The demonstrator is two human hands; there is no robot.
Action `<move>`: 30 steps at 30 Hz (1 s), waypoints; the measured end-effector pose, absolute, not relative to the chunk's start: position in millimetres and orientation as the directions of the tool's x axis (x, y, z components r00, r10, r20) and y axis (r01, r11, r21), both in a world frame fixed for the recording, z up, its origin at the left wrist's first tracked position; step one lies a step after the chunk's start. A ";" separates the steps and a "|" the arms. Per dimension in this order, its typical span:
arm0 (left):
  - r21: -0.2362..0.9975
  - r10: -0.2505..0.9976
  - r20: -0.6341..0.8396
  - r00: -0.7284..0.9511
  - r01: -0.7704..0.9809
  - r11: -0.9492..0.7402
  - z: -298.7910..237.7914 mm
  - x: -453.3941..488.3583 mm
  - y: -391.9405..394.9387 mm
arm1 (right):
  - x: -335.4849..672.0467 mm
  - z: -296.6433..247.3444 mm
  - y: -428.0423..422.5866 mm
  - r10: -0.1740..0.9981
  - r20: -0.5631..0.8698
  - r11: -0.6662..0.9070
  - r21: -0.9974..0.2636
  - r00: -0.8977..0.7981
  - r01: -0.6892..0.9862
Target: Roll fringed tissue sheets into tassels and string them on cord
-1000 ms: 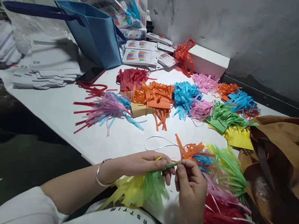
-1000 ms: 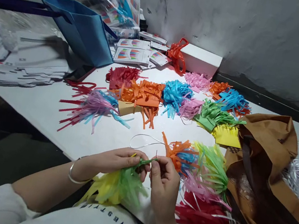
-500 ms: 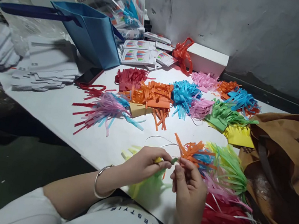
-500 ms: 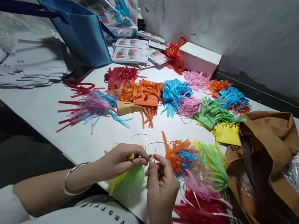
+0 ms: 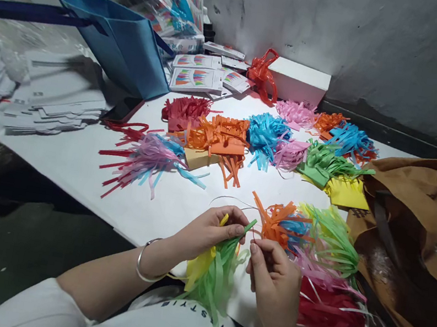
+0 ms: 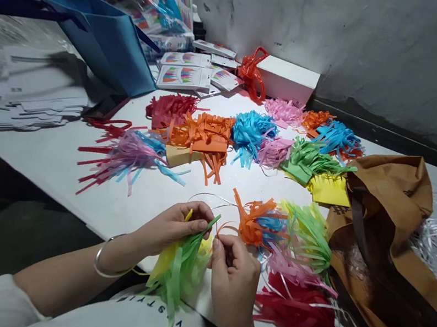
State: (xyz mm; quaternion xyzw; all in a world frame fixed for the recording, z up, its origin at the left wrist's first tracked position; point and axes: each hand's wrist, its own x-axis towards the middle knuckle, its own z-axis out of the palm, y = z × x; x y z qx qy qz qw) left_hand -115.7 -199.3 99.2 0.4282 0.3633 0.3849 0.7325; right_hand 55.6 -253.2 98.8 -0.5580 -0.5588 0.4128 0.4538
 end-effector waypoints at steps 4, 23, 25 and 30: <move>0.928 0.884 -0.183 0.429 -0.222 0.300 97.6 -117.2 -199.8 | 55.9 98.1 -252.6 0.999 0.037 0.028 -0.970 0.034 0.242; 0.934 0.887 -0.164 0.432 -0.221 0.281 93.2 -117.9 -201.8 | 57.7 99.6 -253.5 0.999 0.019 0.010 -0.961 0.027 0.276; 0.927 0.883 -0.168 0.439 -0.235 0.293 91.9 -118.0 -201.8 | 57.9 98.3 -254.0 1.000 0.004 -0.003 -0.965 0.026 0.263; 0.944 0.895 -0.152 0.419 -0.207 0.257 91.6 -118.2 -201.9 | 59.3 98.2 -253.8 1.000 0.000 -0.004 -0.958 0.014 0.288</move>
